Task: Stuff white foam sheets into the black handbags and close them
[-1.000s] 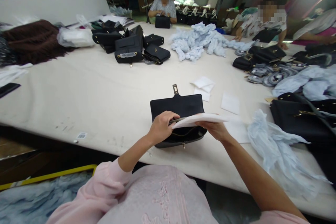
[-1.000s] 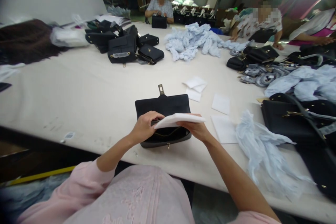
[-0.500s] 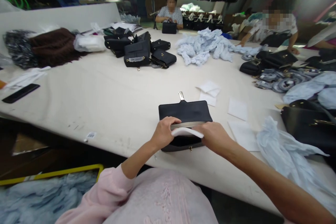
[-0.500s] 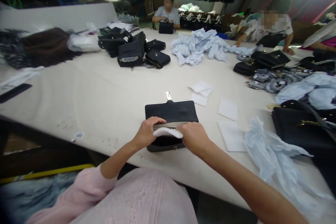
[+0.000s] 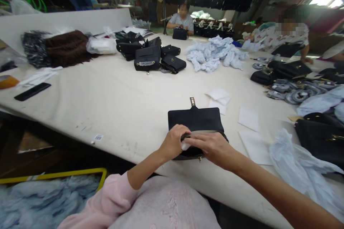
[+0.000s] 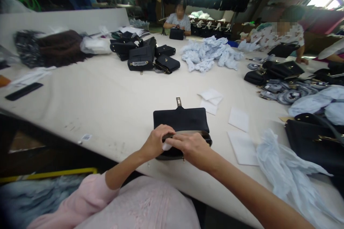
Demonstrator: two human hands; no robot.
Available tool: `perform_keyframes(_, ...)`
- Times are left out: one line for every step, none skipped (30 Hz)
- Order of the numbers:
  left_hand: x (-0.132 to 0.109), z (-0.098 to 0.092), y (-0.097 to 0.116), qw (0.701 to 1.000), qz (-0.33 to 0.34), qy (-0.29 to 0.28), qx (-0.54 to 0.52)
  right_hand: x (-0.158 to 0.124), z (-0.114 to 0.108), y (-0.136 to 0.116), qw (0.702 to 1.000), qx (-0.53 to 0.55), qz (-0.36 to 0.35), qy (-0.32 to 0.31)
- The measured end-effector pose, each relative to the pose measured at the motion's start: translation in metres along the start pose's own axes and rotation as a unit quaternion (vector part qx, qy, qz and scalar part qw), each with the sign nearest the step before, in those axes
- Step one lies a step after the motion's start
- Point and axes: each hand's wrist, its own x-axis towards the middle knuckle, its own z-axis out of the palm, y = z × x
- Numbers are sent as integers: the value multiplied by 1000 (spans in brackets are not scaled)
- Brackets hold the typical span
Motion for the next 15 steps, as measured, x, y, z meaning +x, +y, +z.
perform_keyframes(1,0,-1,1000,-13,11,-2,-1,0,-1,999,-27,-1,-25)
perform_keyframes(2,1,-3,999,-26,23,-4,-1,0,-1,997,-58,8,-46)
perform_keyframes(3,1,-4,999,-34,33,-5,-2,0,-2,994,-90,27,-61)
perform_keyframes(4,1,-5,998,-39,38,-4,-3,0,-3,989,-118,52,-69)
perform_keyframes(4,1,-5,998,-41,40,-3,-3,1,-4,984,-141,78,-71)
perform_keyframes(5,1,-6,998,-42,43,-1,-3,2,-5,979,-161,100,-70)
perform_keyframes(5,2,-6,998,-43,47,1,-2,4,-6,975,-179,113,-67)
perform_keyframes(5,2,-6,998,-46,52,4,-1,6,-7,971,-197,117,-64)
perform_keyframes(5,3,-6,997,-48,58,6,0,9,-9,968,-215,113,-60)
perform_keyframes(4,3,-6,997,-50,64,9,2,11,-10,966,-231,106,-54)
perform_keyframes(3,4,-5,996,-51,69,12,3,13,-11,964,-241,97,-49)
perform_keyframes(1,5,-4,996,-52,73,15,5,14,-12,966,-240,87,-49)
perform_keyframes(0,6,-3,995,-52,78,17,7,15,-12,969,-228,81,-57)
perform_keyframes(-2,7,-1,995,-51,83,18,9,16,-11,972,-207,79,-74)
perform_keyframes(-3,8,0,995,-49,87,20,12,16,-10,975,-182,81,-97)
